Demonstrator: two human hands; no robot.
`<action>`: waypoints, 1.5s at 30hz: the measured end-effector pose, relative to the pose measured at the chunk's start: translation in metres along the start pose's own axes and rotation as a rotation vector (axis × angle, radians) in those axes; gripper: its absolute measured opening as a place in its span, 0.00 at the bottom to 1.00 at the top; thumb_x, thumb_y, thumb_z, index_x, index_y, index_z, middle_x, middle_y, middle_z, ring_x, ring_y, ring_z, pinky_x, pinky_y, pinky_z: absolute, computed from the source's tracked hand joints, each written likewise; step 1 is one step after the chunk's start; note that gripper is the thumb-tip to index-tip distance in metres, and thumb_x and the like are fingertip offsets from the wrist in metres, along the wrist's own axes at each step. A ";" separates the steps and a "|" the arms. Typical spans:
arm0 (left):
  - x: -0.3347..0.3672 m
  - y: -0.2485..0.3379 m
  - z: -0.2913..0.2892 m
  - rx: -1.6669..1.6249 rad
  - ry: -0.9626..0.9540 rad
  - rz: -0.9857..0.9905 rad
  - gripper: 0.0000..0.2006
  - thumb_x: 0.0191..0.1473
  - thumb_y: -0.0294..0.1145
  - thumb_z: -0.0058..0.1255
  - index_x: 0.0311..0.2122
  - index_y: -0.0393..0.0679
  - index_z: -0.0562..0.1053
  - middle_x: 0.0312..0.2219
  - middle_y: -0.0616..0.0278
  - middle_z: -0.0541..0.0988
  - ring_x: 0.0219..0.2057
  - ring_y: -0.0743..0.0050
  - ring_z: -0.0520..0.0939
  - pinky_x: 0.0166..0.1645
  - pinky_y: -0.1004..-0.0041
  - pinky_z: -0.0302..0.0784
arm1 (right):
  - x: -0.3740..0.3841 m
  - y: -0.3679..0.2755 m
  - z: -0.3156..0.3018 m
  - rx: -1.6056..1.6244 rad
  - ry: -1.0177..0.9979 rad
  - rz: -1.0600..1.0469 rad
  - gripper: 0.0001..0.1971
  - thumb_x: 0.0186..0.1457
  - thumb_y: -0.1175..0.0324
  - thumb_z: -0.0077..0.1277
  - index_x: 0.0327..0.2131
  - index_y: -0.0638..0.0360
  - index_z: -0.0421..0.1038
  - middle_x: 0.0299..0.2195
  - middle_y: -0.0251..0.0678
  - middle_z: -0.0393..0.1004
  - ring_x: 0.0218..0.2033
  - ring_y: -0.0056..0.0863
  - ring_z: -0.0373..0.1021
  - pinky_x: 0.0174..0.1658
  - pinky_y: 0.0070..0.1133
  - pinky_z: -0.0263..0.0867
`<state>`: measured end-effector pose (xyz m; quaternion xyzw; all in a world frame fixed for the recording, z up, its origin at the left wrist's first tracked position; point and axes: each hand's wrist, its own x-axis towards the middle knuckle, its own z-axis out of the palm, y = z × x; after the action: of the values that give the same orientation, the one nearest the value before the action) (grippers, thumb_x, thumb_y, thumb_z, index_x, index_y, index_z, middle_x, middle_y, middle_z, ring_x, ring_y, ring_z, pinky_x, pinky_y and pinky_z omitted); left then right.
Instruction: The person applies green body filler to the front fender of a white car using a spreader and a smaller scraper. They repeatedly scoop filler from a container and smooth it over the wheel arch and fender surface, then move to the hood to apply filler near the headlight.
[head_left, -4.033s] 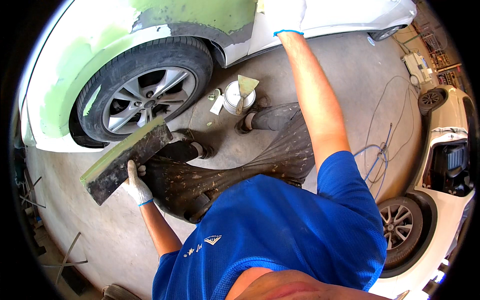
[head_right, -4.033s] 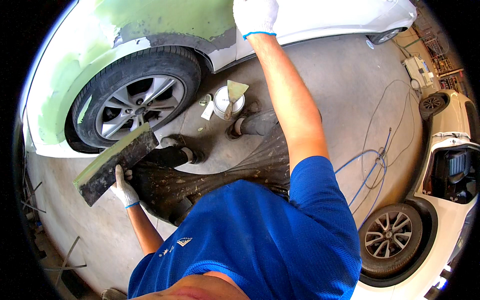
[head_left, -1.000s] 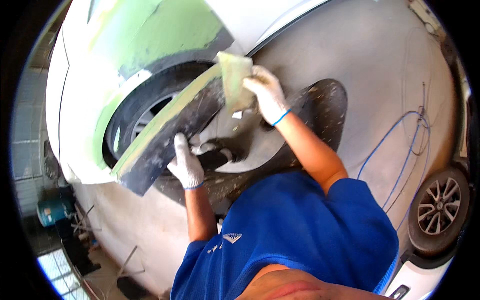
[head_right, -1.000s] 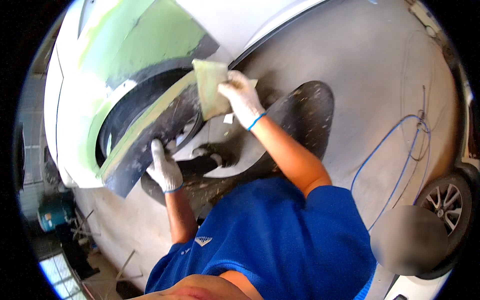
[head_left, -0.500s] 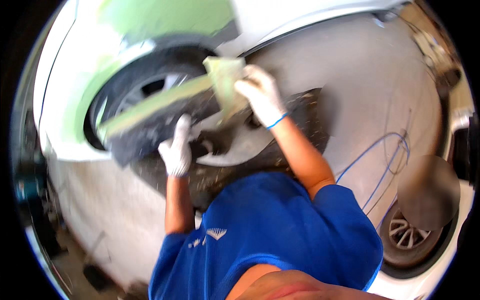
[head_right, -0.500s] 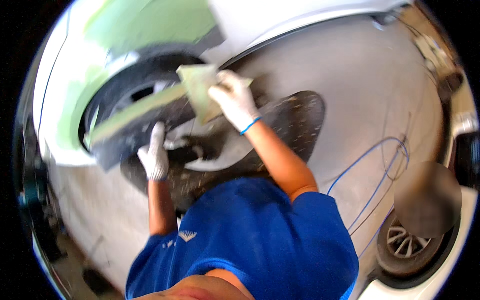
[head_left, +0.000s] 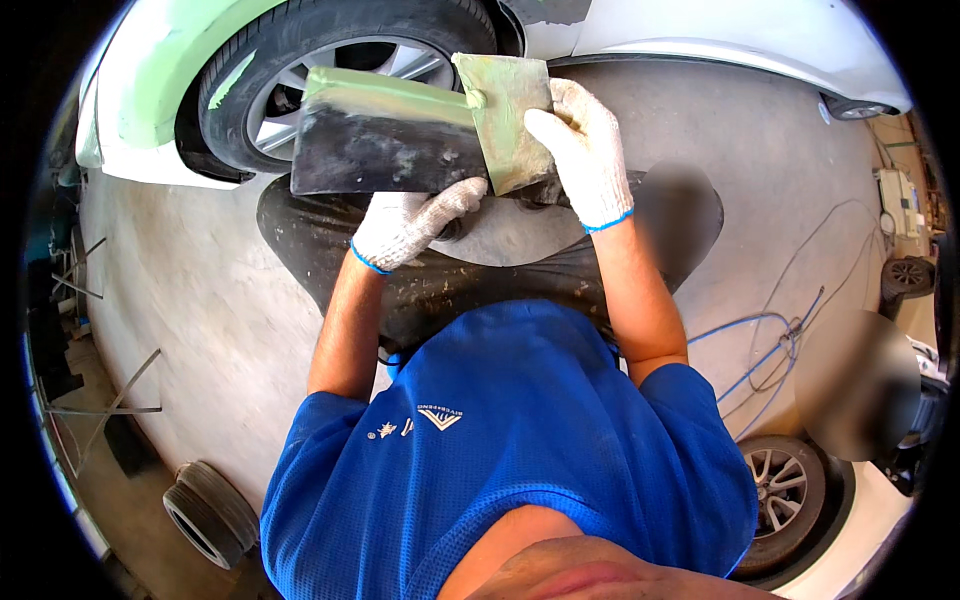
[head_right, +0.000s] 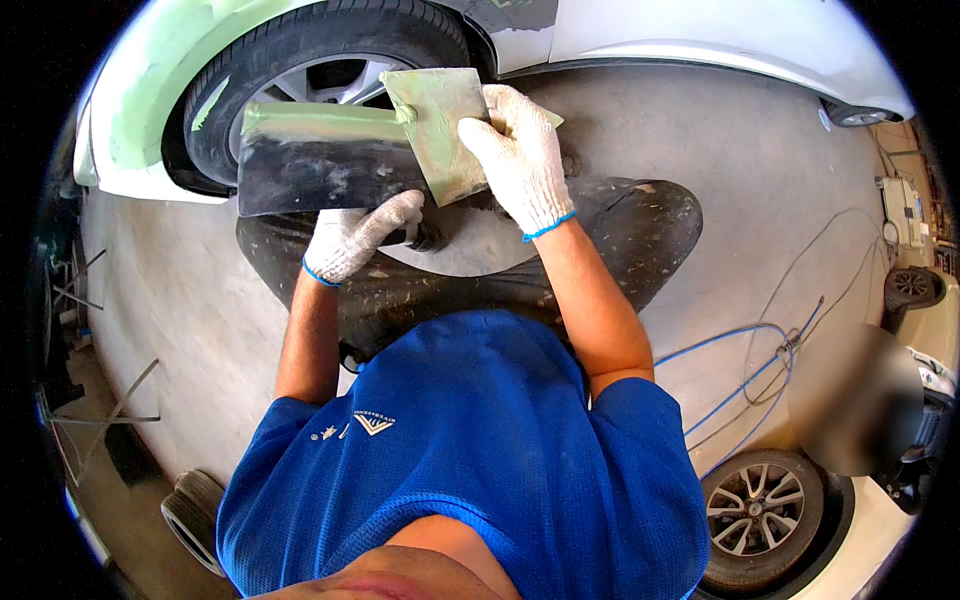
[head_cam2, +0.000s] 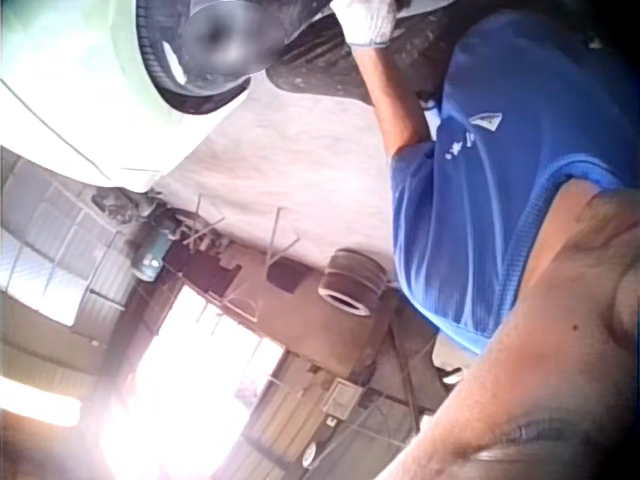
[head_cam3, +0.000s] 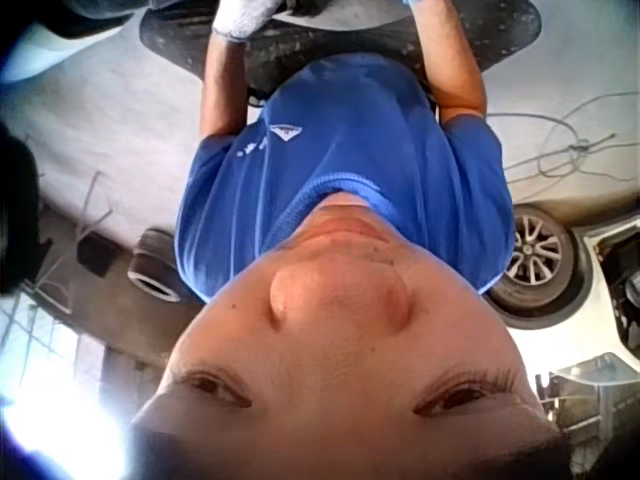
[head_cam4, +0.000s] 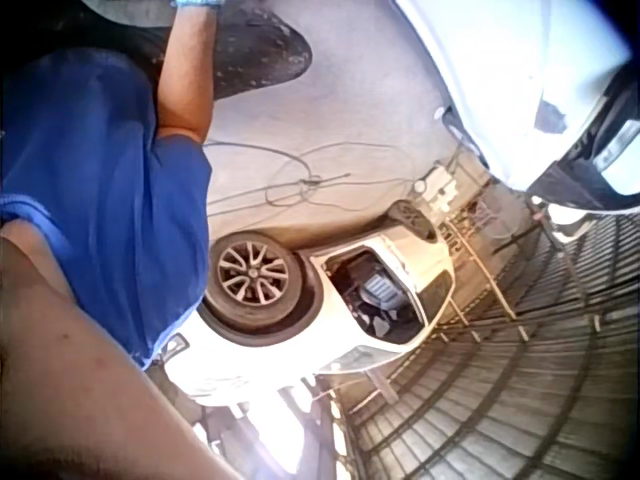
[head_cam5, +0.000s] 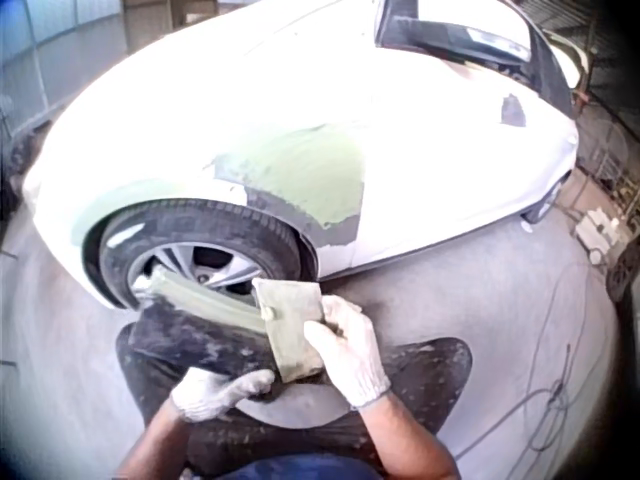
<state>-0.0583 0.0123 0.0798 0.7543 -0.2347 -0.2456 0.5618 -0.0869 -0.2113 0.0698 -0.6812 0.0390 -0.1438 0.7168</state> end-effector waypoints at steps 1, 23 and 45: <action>-0.001 -0.001 0.002 0.044 0.009 0.026 0.12 0.58 0.32 0.61 0.42 0.35 0.76 0.28 0.61 0.81 0.29 0.75 0.80 0.35 0.72 0.78 | 0.001 0.000 0.002 0.006 0.007 -0.019 0.13 0.56 0.76 0.53 0.45 0.66 0.73 0.38 0.31 0.79 0.38 0.17 0.73 0.43 0.19 0.70; -0.007 -0.069 0.009 0.293 -0.023 0.022 0.14 0.55 0.31 0.58 0.45 0.36 0.76 0.41 0.49 0.80 0.42 0.50 0.79 0.49 0.59 0.74 | 0.019 0.049 -0.036 0.644 -0.010 0.282 0.23 0.57 0.71 0.47 0.56 0.70 0.66 0.43 0.40 0.76 0.43 0.31 0.74 0.47 0.26 0.72; -0.009 -0.054 -0.014 -0.341 0.342 -0.120 0.11 0.59 0.32 0.59 0.41 0.35 0.75 0.29 0.61 0.79 0.27 0.76 0.79 0.30 0.73 0.76 | 0.011 0.094 -0.033 0.554 0.072 0.354 0.24 0.56 0.75 0.45 0.58 0.68 0.66 0.48 0.41 0.75 0.46 0.30 0.73 0.50 0.24 0.71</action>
<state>-0.0517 0.0420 0.0326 0.6917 -0.0459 -0.1834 0.6970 -0.0699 -0.2430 -0.0239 -0.4377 0.1415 -0.0460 0.8867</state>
